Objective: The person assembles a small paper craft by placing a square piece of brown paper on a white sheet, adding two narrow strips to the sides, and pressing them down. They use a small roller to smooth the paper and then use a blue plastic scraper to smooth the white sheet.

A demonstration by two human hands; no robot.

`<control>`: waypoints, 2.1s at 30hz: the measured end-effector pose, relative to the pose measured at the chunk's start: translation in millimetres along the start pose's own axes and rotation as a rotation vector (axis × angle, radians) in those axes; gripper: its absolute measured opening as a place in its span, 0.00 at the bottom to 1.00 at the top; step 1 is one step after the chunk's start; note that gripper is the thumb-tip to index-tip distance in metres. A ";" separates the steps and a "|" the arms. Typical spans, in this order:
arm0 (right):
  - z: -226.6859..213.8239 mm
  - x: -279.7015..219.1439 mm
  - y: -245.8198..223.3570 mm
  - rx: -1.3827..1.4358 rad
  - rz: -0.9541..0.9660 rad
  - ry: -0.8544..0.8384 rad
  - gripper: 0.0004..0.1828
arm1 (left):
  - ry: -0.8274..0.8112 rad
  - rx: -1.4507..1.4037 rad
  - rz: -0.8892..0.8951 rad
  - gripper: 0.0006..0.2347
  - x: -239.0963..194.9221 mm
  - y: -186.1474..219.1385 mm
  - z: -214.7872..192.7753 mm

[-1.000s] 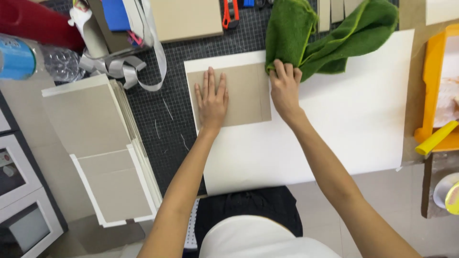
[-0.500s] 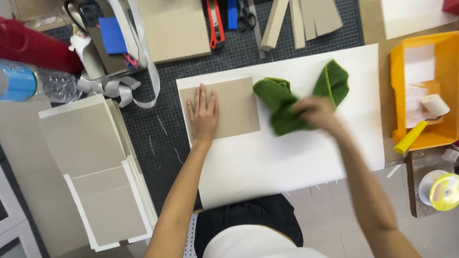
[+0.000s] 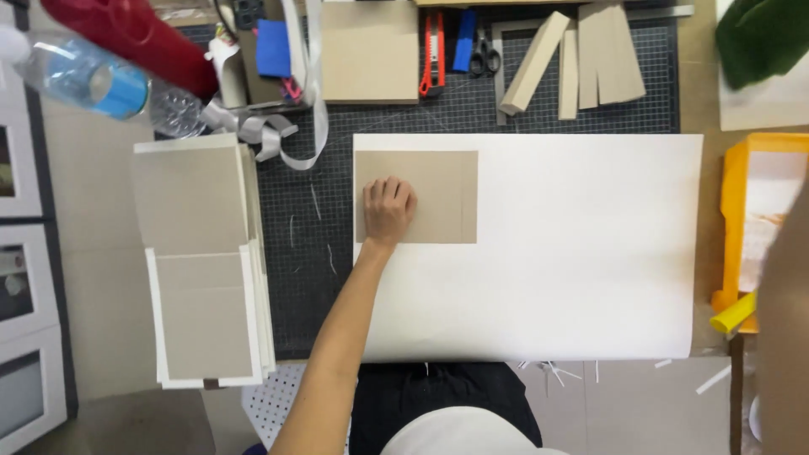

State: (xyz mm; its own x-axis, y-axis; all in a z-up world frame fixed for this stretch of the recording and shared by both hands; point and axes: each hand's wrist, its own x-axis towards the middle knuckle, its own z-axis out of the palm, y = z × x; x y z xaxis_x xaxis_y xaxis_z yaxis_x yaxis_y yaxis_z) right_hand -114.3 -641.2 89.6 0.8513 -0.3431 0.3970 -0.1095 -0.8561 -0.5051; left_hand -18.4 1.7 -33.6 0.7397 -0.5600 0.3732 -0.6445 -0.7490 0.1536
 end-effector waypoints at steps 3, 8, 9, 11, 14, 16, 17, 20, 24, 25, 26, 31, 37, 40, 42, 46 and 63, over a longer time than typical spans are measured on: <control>79.3 -46.3 -38.8 -0.129 -0.233 0.058 0.27 | 0.120 -0.092 -0.229 0.07 -9.9 6.0 -37.7; 181.1 -47.0 -291.9 0.066 0.003 -0.397 0.13 | 0.220 -0.327 -0.907 0.25 -114.3 26.6 -89.6; 216.2 -41.7 -292.6 0.070 0.000 -0.397 0.13 | 0.223 -0.323 -0.909 0.25 -131.6 33.7 -96.3; 289.3 -25.2 -297.4 0.234 -0.220 -0.343 0.15 | 0.070 -0.435 -0.955 0.30 -162.2 43.5 -108.1; 347.9 31.0 -285.9 0.043 -0.058 -0.067 0.27 | -0.048 -0.428 -0.983 0.29 -158.1 48.7 -125.7; 368.2 49.7 -266.5 -0.064 -0.035 -0.127 0.18 | -0.099 -0.515 -1.045 0.26 -162.3 32.6 -117.5; 377.9 54.5 -255.9 -0.176 -0.008 -0.198 0.15 | -0.162 -0.605 -1.114 0.23 -167.3 25.4 -114.7; 390.1 59.2 -252.6 -0.574 -0.074 -0.202 0.26 | -0.382 -0.681 -0.932 0.14 -178.0 -6.7 -117.6; 400.7 66.6 -232.7 -0.720 -0.199 -0.257 0.19 | -0.321 -0.988 -0.815 0.18 -186.5 -22.9 -132.4; 381.1 63.7 -258.9 -0.646 -0.048 -0.379 0.25 | -0.246 -1.033 -0.821 0.18 -191.3 -24.6 -130.4; 361.1 61.5 -285.5 -0.568 0.106 -0.495 0.37 | -0.171 -1.078 -0.828 0.17 -195.8 -25.9 -129.1; 295.9 21.5 -353.4 -0.312 0.078 -0.064 0.41 | -0.101 -1.225 -0.843 0.11 -209.6 -28.6 -129.1; 264.0 -104.7 -495.9 -0.021 0.301 -0.201 0.14 | -0.108 -1.344 -0.777 0.13 -198.7 -15.2 -171.6; 277.0 -145.3 -591.4 -0.351 0.377 -0.583 0.20 | -0.137 -1.339 -0.732 0.17 -195.5 -1.0 -198.1; 312.2 -160.6 -606.9 -0.443 0.345 -0.603 0.37 | -0.158 -1.343 -0.697 0.18 -194.7 13.2 -210.4; 377.8 -197.7 -560.7 -0.716 0.333 -0.736 0.10 | -0.125 -1.360 -0.636 0.16 -212.0 47.4 -213.0; -206.9 -585.8 -593.0 -0.477 0.132 -0.785 0.11 | -0.202 -1.103 0.245 0.45 -246.4 148.1 -153.9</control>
State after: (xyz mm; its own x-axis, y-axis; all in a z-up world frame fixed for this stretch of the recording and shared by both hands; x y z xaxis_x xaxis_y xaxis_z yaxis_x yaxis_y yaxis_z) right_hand -654.3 -12.5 315.2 0.9015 -0.2379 -0.3615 -0.2812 -0.9570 -0.0717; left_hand -325.9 83.3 38.0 0.5242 -0.7693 0.3654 -0.5205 0.0502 0.8524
